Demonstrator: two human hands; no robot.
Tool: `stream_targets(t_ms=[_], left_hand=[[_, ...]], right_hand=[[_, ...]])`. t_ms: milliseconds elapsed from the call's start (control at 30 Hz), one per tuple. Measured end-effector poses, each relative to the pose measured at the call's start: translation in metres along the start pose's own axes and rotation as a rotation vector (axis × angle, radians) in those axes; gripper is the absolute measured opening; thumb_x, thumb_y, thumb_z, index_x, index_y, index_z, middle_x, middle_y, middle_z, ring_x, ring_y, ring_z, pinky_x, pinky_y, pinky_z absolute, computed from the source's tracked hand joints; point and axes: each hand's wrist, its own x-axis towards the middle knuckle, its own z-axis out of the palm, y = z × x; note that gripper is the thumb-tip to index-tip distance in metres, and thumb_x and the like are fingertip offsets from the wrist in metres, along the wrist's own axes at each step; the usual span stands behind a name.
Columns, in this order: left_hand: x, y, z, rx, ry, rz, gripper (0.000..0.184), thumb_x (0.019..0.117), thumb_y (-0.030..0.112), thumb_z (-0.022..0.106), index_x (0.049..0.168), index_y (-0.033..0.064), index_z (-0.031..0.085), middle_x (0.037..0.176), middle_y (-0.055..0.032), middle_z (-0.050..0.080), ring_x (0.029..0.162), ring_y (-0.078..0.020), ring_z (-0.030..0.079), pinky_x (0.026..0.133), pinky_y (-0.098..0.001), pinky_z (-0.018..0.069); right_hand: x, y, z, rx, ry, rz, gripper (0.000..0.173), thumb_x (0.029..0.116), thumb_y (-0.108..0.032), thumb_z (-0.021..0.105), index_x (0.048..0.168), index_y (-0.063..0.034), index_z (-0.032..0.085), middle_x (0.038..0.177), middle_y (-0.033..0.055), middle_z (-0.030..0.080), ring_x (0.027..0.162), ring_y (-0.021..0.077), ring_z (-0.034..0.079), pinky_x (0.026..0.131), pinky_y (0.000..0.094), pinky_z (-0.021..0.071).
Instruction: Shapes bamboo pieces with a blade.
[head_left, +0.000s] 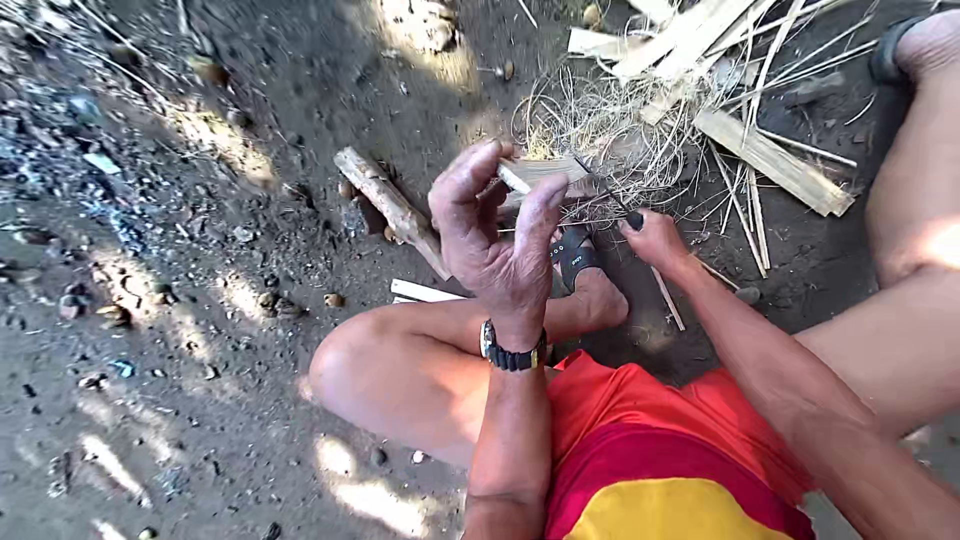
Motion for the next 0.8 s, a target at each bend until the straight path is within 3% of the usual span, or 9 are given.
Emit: stream_targets(t_ms=[100, 167, 233, 300, 367, 433, 533, 633, 800], left_hand=[[0.002, -0.014, -0.006, 0.013, 0.018, 0.016, 0.042, 0.1020, 0.019, 0.064, 0.138, 0.0050, 0.047, 0.136, -0.0076, 0.059, 0.123, -0.0199, 0.061, 0.101, -0.0354, 0.0546], [0.009, -0.037, 0.000, -0.054, 0.069, 0.081, 0.054, 0.0980, 0.020, 0.070, 0.140, 0.0024, 0.042, 0.134, -0.0133, 0.062, 0.121, -0.0252, 0.063, 0.100, -0.0420, 0.0555], [0.009, -0.055, -0.005, -0.019, 0.120, 0.093, 0.072, 0.0933, 0.007, 0.074, 0.148, -0.0058, 0.029, 0.128, -0.0191, 0.064, 0.111, -0.0283, 0.068, 0.092, -0.0449, 0.0610], [0.008, -0.060, -0.029, -0.003, 0.221, 0.018, 0.073, 0.0947, 0.001, 0.070, 0.151, -0.0042, 0.023, 0.118, -0.0198, 0.068, 0.102, -0.0320, 0.071, 0.085, -0.0493, 0.0634], [0.002, -0.054, -0.057, -0.086, 0.384, -0.146, 0.068, 0.1017, 0.007, 0.062, 0.156, 0.0041, 0.022, 0.115, -0.0216, 0.068, 0.097, -0.0366, 0.072, 0.083, -0.0542, 0.0639], [-0.010, -0.043, -0.080, -0.208, 0.519, -0.371, 0.051, 0.1085, 0.024, 0.053, 0.154, 0.0168, 0.031, 0.120, -0.0135, 0.068, 0.102, -0.0309, 0.072, 0.090, -0.0484, 0.0621], [-0.021, -0.056, -0.091, -0.498, 0.652, -0.542, 0.029, 0.1082, 0.032, 0.052, 0.130, 0.0140, 0.054, 0.113, -0.0062, 0.069, 0.105, -0.0210, 0.071, 0.095, -0.0393, 0.0592], [-0.038, -0.074, -0.073, -0.758, 0.665, -0.696, 0.024, 0.1070, 0.032, 0.053, 0.120, 0.0129, 0.057, 0.106, -0.0038, 0.070, 0.098, -0.0164, 0.071, 0.089, -0.0323, 0.0611], [-0.051, -0.081, -0.033, -0.872, 0.616, -0.842, 0.026, 0.1048, 0.030, 0.059, 0.121, 0.0106, 0.057, 0.113, -0.0063, 0.069, 0.105, -0.0191, 0.070, 0.093, -0.0336, 0.0595]], right_hand=[[0.001, -0.004, -0.002, -0.004, -0.107, 0.094, 0.044, 0.0983, -0.043, 0.067, 0.106, 0.0000, 0.070, 0.094, 0.0232, 0.071, 0.092, 0.0420, 0.070, 0.084, 0.0662, 0.0537], [0.001, 0.000, -0.007, 0.078, -0.136, 0.114, 0.045, 0.0972, -0.044, 0.069, 0.106, 0.0006, 0.070, 0.095, 0.0229, 0.070, 0.092, 0.0405, 0.069, 0.086, 0.0654, 0.0530], [0.000, 0.009, -0.001, 0.169, -0.176, 0.131, 0.047, 0.0961, -0.046, 0.070, 0.105, -0.0001, 0.070, 0.088, 0.0207, 0.068, 0.079, 0.0361, 0.067, 0.076, 0.0618, 0.0546], [-0.008, 0.006, 0.003, 0.230, -0.198, 0.174, 0.050, 0.0954, -0.050, 0.071, 0.106, -0.0005, 0.070, 0.087, 0.0205, 0.067, 0.074, 0.0354, 0.066, 0.071, 0.0613, 0.0548], [-0.023, 0.003, -0.003, 0.325, -0.181, 0.244, 0.051, 0.0941, -0.052, 0.071, 0.107, -0.0031, 0.069, 0.080, 0.0178, 0.066, 0.064, 0.0316, 0.063, 0.062, 0.0559, 0.0548], [-0.042, -0.006, -0.010, 0.571, -0.163, 0.270, 0.046, 0.0937, -0.055, 0.070, 0.107, -0.0117, 0.066, 0.065, 0.0067, 0.056, 0.047, 0.0180, 0.052, 0.046, 0.0370, 0.0485], [-0.062, -0.050, -0.044, 1.082, -0.133, 0.040, 0.031, 0.0992, -0.036, 0.069, 0.123, -0.0159, 0.070, 0.064, 0.0011, 0.052, 0.044, 0.0096, 0.047, 0.041, 0.0265, 0.0473], [-0.090, -0.105, -0.083, 1.313, -0.149, -0.328, 0.042, 0.1016, -0.030, 0.064, 0.141, -0.0154, 0.062, 0.071, 0.0032, 0.054, 0.047, 0.0101, 0.048, 0.042, 0.0260, 0.0489], [-0.132, -0.158, -0.115, 1.373, -0.162, -0.661, 0.038, 0.0991, -0.015, 0.066, 0.135, -0.0028, 0.063, 0.080, 0.0126, 0.066, 0.050, 0.0120, 0.053, 0.042, 0.0253, 0.0481]])
